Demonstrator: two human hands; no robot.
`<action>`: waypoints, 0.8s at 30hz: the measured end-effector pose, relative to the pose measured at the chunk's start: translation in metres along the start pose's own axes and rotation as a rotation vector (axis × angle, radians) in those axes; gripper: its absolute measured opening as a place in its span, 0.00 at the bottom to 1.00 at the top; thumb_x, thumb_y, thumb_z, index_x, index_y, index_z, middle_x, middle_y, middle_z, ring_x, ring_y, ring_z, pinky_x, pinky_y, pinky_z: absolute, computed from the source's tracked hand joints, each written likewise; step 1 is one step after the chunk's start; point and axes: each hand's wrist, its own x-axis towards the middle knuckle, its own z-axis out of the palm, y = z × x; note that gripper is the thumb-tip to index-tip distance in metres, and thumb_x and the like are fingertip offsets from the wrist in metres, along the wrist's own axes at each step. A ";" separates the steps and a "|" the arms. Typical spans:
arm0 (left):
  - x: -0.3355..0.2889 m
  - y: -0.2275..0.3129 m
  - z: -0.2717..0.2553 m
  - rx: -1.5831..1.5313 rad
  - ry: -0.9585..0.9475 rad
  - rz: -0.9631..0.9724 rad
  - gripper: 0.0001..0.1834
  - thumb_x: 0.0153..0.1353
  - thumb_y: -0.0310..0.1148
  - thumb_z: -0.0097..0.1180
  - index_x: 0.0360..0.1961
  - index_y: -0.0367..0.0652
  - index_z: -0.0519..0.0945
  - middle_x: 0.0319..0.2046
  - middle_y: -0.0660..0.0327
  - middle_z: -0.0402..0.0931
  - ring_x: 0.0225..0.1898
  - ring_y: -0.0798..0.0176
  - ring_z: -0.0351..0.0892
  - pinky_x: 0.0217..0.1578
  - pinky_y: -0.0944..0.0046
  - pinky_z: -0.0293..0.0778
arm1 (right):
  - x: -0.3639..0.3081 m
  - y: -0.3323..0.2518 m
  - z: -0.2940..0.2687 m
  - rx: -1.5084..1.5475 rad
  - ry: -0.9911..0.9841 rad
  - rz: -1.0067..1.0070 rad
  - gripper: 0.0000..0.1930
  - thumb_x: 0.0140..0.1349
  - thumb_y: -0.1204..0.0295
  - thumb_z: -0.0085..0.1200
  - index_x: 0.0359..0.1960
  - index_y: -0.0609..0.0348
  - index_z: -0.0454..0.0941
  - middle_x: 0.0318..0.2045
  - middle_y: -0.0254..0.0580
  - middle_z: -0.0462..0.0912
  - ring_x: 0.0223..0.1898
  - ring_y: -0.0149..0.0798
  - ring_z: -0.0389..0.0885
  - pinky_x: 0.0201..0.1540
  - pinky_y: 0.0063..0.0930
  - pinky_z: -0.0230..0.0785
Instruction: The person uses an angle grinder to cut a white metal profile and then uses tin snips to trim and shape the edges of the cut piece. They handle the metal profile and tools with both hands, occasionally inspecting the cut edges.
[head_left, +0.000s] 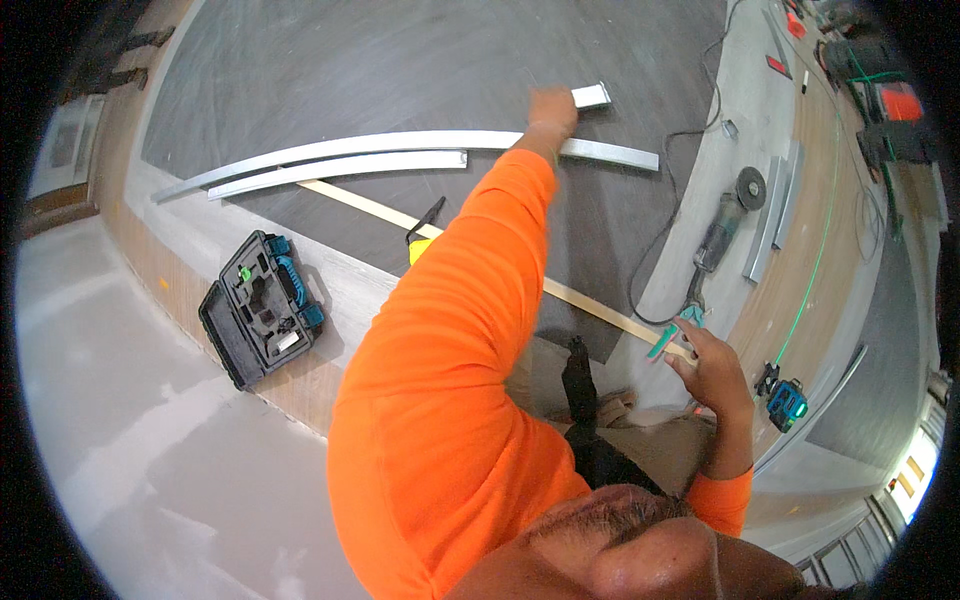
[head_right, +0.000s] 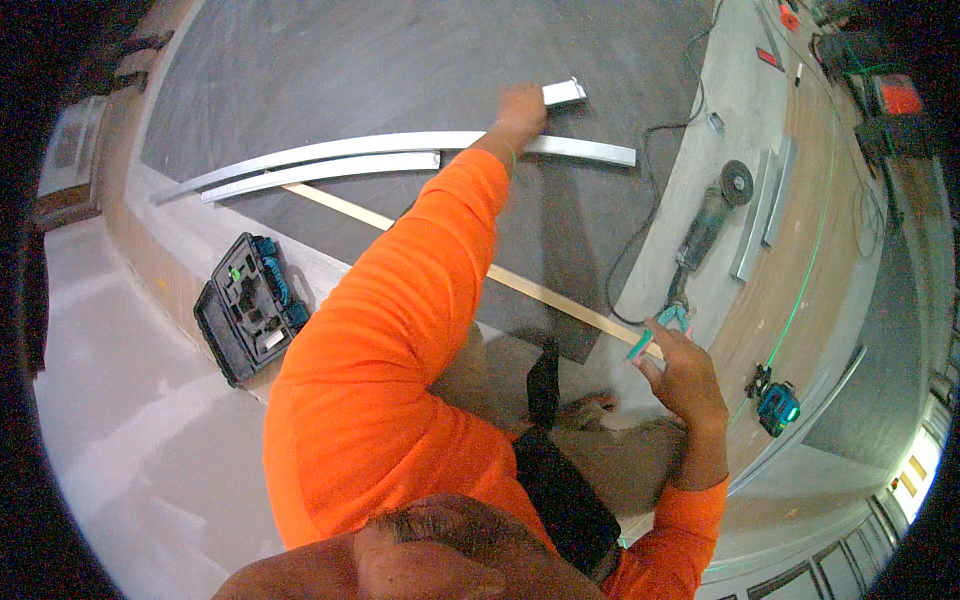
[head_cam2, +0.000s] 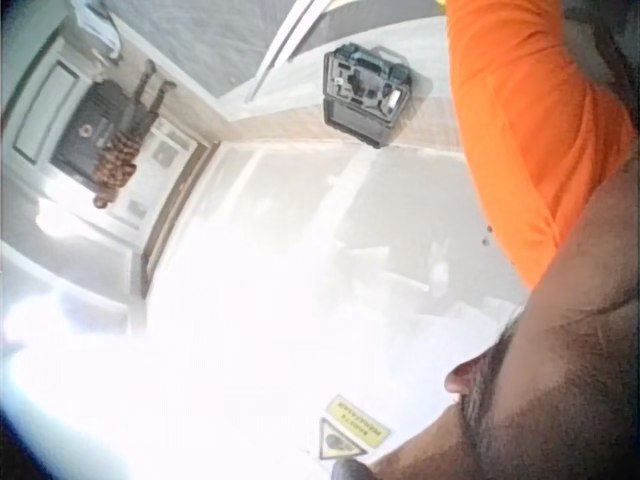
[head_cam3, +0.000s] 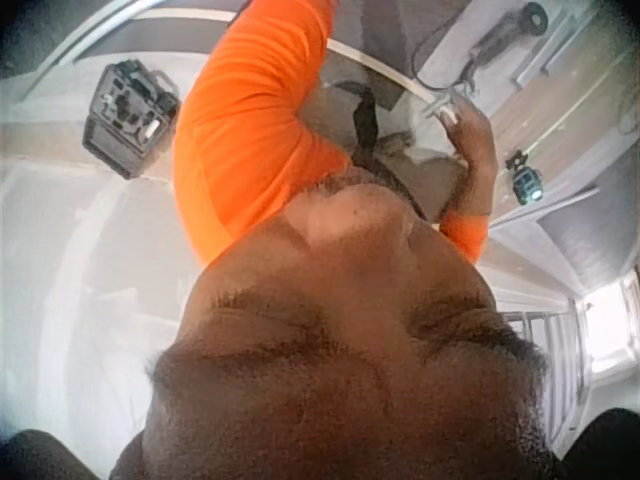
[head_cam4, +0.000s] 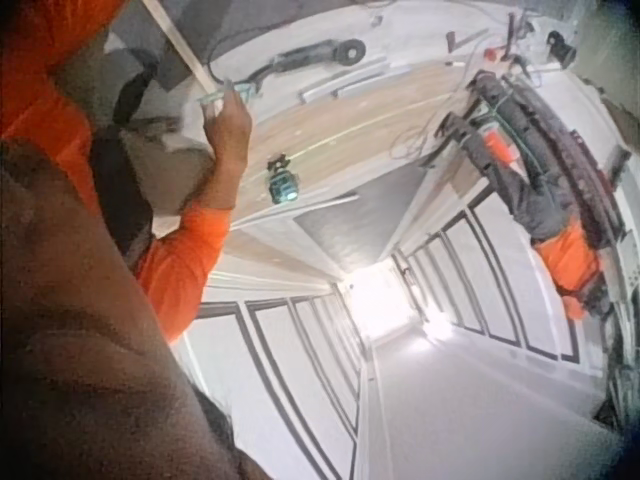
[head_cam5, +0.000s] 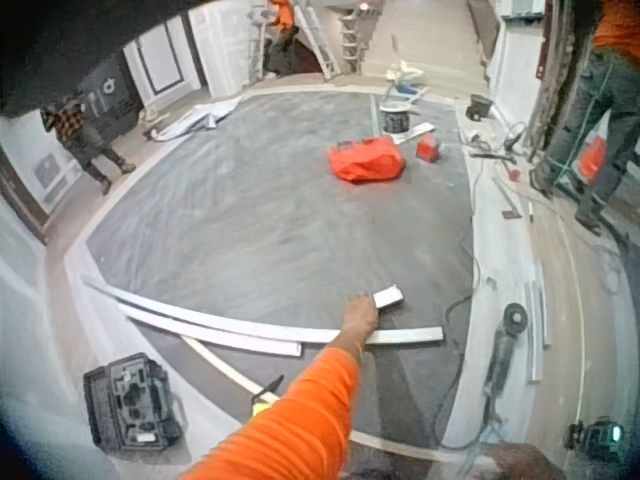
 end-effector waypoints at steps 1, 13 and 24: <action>0.003 -0.006 -0.001 -0.038 0.000 -0.004 0.18 0.68 0.33 0.43 0.53 0.44 0.80 0.55 0.52 0.77 0.59 0.48 0.75 0.65 0.40 0.58 | 0.000 0.002 0.003 -0.011 0.001 -0.045 0.29 0.59 0.63 0.63 0.62 0.56 0.71 0.51 0.56 0.80 0.53 0.57 0.78 0.56 0.45 0.69; -0.026 -0.067 -0.069 -0.013 0.391 -0.176 0.52 0.54 0.49 0.69 0.73 0.47 0.54 0.74 0.39 0.41 0.73 0.37 0.46 0.70 0.44 0.51 | 0.013 -0.031 -0.009 -0.094 -0.079 -0.126 0.29 0.62 0.62 0.59 0.63 0.58 0.69 0.48 0.55 0.80 0.50 0.57 0.78 0.53 0.46 0.70; -0.016 -0.061 -0.063 0.013 -0.057 0.064 0.25 0.66 0.51 0.50 0.39 0.37 0.85 0.42 0.41 0.82 0.48 0.37 0.79 0.52 0.46 0.73 | 0.019 -0.046 -0.002 -0.130 -0.124 -0.177 0.29 0.62 0.58 0.60 0.62 0.58 0.70 0.45 0.55 0.81 0.49 0.57 0.80 0.51 0.49 0.71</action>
